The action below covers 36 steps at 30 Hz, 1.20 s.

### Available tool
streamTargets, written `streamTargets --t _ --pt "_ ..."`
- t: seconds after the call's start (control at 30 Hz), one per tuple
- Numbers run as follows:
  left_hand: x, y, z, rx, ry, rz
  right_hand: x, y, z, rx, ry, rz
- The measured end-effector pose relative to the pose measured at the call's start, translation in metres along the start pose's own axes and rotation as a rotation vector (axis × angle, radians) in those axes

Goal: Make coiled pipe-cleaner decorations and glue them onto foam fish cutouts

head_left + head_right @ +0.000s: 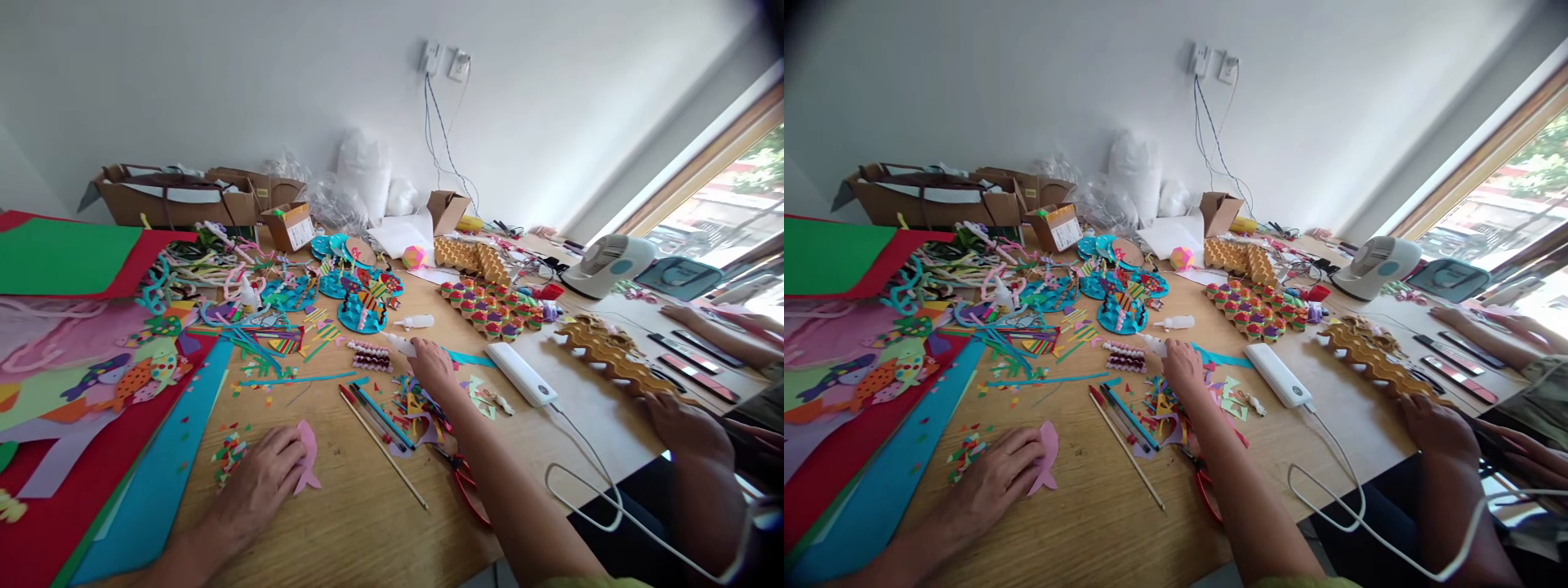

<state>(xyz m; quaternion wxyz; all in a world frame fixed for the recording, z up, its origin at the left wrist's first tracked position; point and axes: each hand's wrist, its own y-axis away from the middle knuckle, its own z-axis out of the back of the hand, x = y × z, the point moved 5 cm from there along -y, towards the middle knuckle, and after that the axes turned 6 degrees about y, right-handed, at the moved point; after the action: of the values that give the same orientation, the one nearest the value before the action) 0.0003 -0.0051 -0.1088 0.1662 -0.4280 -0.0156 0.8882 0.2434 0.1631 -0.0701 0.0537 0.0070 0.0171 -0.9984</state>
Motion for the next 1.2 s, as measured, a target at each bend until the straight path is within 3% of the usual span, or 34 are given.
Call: streamTargets --t 0.13,0.23,0.3,0.4,0.5,0.57,0.67,0.77,0.9,1.0,1.1,1.2 --pt "-0.001 -0.002 0.01 -0.083 0.126 0.035 -0.009 0.024 0.034 -0.075 -0.066 -0.016" --pt "0.0 -0.004 0.023 -0.167 0.357 0.166 -0.002 0.058 0.064 -0.182 -0.441 0.082" --pt "-0.002 -0.004 0.03 -0.202 0.58 0.315 0.014 0.08 0.07 -0.082 -0.764 0.175" --pt "-0.017 -0.005 0.033 -0.196 0.882 0.477 0.047 0.106 0.059 0.165 -1.178 0.239" --pt "-0.036 -0.007 0.025 -0.123 1.067 0.482 0.076 0.118 0.038 0.34 -1.446 0.216" --pt "-0.043 -0.01 0.019 -0.134 1.143 0.458 0.088 0.121 0.026 0.388 -1.519 0.209" --pt "-0.04 -0.011 0.01 -0.243 1.254 0.494 0.098 0.123 0.014 0.411 -1.544 0.215" --pt "-0.035 -0.012 0.006 -0.323 1.398 0.546 0.101 0.126 0.01 0.36 -1.638 0.161" --pt "-0.037 -0.016 0.002 -0.354 1.588 0.567 0.107 0.128 0.01 0.172 -1.848 0.067" --pt "-0.042 -0.019 -0.003 -0.323 1.651 0.55 0.118 0.127 0.006 0.175 -1.944 0.06" --pt "-0.044 -0.017 -0.003 -0.23 1.613 0.512 0.117 0.119 0.007 0.101 -1.924 0.052" --pt "-0.031 -0.012 0.004 -0.097 1.313 0.512 0.103 0.109 0.016 -0.038 -1.72 0.085"
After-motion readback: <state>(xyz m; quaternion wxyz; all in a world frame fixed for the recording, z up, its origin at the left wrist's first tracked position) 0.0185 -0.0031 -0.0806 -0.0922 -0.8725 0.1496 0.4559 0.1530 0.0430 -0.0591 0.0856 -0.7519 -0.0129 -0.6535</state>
